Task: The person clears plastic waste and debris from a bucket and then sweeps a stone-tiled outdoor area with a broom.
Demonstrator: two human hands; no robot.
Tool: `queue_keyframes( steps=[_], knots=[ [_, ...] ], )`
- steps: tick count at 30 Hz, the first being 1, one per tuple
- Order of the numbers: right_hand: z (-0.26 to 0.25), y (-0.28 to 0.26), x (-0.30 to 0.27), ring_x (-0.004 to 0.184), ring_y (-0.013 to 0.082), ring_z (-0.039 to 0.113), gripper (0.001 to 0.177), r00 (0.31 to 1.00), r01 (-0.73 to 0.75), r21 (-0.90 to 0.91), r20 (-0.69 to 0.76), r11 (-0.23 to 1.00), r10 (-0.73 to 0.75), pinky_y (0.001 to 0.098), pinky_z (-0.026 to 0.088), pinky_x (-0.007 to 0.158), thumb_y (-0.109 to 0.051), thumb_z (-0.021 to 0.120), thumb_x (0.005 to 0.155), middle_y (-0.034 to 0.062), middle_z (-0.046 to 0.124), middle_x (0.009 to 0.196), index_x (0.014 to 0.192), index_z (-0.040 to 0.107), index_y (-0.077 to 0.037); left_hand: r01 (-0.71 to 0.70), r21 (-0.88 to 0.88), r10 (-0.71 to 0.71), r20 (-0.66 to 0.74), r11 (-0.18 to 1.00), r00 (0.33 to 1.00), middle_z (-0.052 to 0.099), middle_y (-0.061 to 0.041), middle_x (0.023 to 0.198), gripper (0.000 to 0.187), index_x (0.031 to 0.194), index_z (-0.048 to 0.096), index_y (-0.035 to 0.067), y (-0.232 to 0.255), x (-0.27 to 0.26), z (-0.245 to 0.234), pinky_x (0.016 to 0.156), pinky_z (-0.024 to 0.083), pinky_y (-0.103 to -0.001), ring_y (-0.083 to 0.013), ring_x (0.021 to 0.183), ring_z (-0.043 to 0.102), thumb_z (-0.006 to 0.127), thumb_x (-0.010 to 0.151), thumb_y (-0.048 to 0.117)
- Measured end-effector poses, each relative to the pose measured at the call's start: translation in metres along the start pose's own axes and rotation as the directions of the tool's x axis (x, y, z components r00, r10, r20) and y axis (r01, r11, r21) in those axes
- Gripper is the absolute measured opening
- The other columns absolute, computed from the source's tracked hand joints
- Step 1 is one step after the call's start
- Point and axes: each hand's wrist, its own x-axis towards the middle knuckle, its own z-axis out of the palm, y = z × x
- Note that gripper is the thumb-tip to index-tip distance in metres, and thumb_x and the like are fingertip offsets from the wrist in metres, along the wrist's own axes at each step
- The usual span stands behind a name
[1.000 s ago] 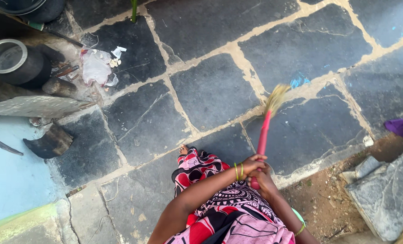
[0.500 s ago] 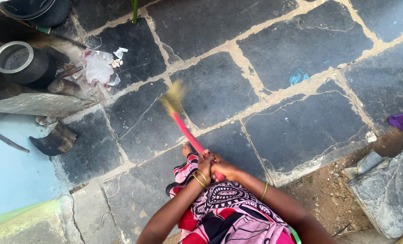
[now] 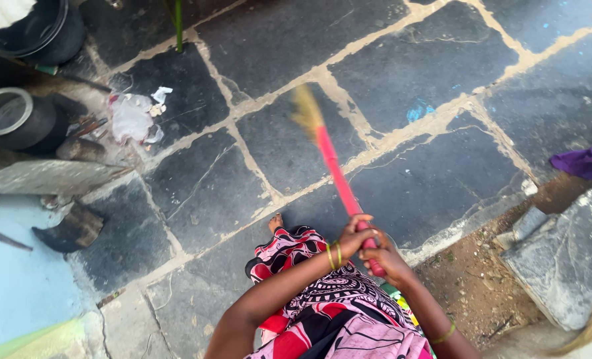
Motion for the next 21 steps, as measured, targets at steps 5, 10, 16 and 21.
queue_keyframes(
  steps=[5,10,16,21],
  knots=[
    [-0.006,0.017,0.002,0.059,0.0175,0.059,0.071,0.978,-0.036,0.096,-0.203,0.995,0.055,0.0314,0.05,0.044,0.003,0.061,0.08,0.0116,0.059,0.088,0.139,0.028,-0.018,-0.043,0.081,0.029,0.174,0.996,0.984,0.065,-0.004,0.109,0.032,0.124,0.063,0.009,-0.033,0.033,0.023,0.087,0.054,-0.027,-0.0108,0.098,0.062,0.069,0.097,0.025],
    [-0.004,0.053,0.044,0.06,0.0214,0.06,0.069,0.983,-0.071,0.251,-0.144,0.965,0.109,0.0322,0.053,0.047,0.009,0.06,0.079,0.0151,0.057,0.087,0.132,0.02,-0.011,0.067,0.031,-0.072,0.213,0.997,0.974,0.067,-0.002,0.103,0.022,0.115,0.069,0.01,-0.065,0.045,-0.004,0.083,0.054,-0.027,-0.0121,0.094,0.062,0.068,0.099,0.026],
    [0.028,0.104,0.094,0.059,0.0248,0.063,0.065,0.972,-0.188,0.098,0.162,0.977,0.171,0.0332,0.057,0.049,0.009,0.062,0.082,0.0209,0.057,0.085,0.124,0.015,-0.002,-0.01,0.24,0.036,-0.102,0.971,0.994,0.067,-0.002,0.098,0.016,0.112,0.068,0.013,-0.083,0.023,-0.075,0.076,0.057,-0.027,-0.0117,0.087,0.064,0.063,0.098,0.021],
    [0.071,0.069,0.105,0.057,0.0189,0.061,0.085,0.921,-0.265,-0.226,0.228,0.938,0.315,0.0331,0.055,0.046,0.009,0.062,0.076,0.0148,0.058,0.084,0.142,0.013,-0.014,-0.156,-0.06,0.127,-0.338,0.986,0.933,0.063,-0.004,0.091,0.017,0.115,0.061,0.011,-0.067,-0.007,-0.107,0.067,0.051,-0.027,-0.0131,0.077,0.059,0.062,0.099,0.017]
  ],
)
